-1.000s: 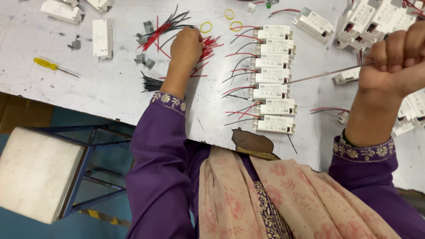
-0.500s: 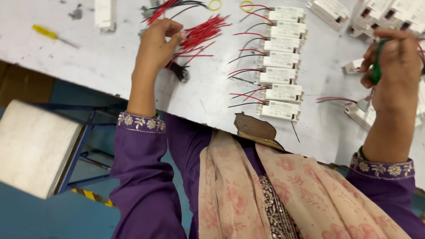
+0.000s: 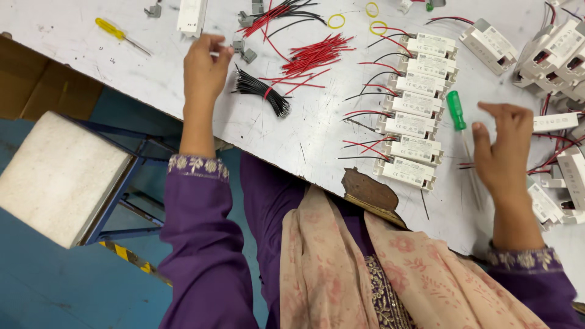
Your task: The person aligns a row of white rectangular components on a table, attaches black wires to them using a screwdriver, and fits grey plastic clips onto the ends of the wires.
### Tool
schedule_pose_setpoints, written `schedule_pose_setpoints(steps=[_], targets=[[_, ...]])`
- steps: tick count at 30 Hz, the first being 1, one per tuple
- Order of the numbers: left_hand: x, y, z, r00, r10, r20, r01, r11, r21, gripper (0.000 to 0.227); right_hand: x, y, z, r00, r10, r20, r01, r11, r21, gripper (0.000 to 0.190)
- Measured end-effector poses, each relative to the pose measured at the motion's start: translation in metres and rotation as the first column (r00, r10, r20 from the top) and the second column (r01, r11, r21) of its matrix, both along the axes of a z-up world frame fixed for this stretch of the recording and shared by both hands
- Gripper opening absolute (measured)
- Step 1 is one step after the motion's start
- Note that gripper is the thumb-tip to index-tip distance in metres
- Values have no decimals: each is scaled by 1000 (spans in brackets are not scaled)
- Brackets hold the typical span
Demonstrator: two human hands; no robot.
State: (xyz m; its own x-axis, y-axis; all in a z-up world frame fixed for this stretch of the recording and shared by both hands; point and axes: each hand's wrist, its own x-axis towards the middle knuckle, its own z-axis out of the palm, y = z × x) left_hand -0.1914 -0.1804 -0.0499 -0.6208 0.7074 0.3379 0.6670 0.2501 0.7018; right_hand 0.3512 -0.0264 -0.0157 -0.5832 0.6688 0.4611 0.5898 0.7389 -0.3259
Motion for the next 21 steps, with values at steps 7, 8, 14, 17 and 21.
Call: schedule_pose_setpoints(steps=[7, 8, 14, 17, 21], targets=[[-24, 82, -16, 966, 18, -258, -43, 995, -94, 58, 10, -99, -13, 989, -68, -130, 40, 977, -212, 12], [-26, 90, -18, 967, 9, -256, -44, 990, -133, 58, 14, -112, -17, 980, -109, -168, 54, 951, -306, 12], [-30, 105, -17, 997, -7, -79, -12, 970, -242, 48, 23, -140, -36, 956, -282, -76, 218, 861, -459, 14], [-64, 113, -21, 998, 64, 25, -66, 996, 53, 46, 19, -133, -40, 967, -249, -61, 194, 866, -461, 14], [-163, 134, -36, 964, 111, 240, -179, 942, 284, 27, 30, -131, -59, 954, -301, -13, 260, 845, -468, 12]])
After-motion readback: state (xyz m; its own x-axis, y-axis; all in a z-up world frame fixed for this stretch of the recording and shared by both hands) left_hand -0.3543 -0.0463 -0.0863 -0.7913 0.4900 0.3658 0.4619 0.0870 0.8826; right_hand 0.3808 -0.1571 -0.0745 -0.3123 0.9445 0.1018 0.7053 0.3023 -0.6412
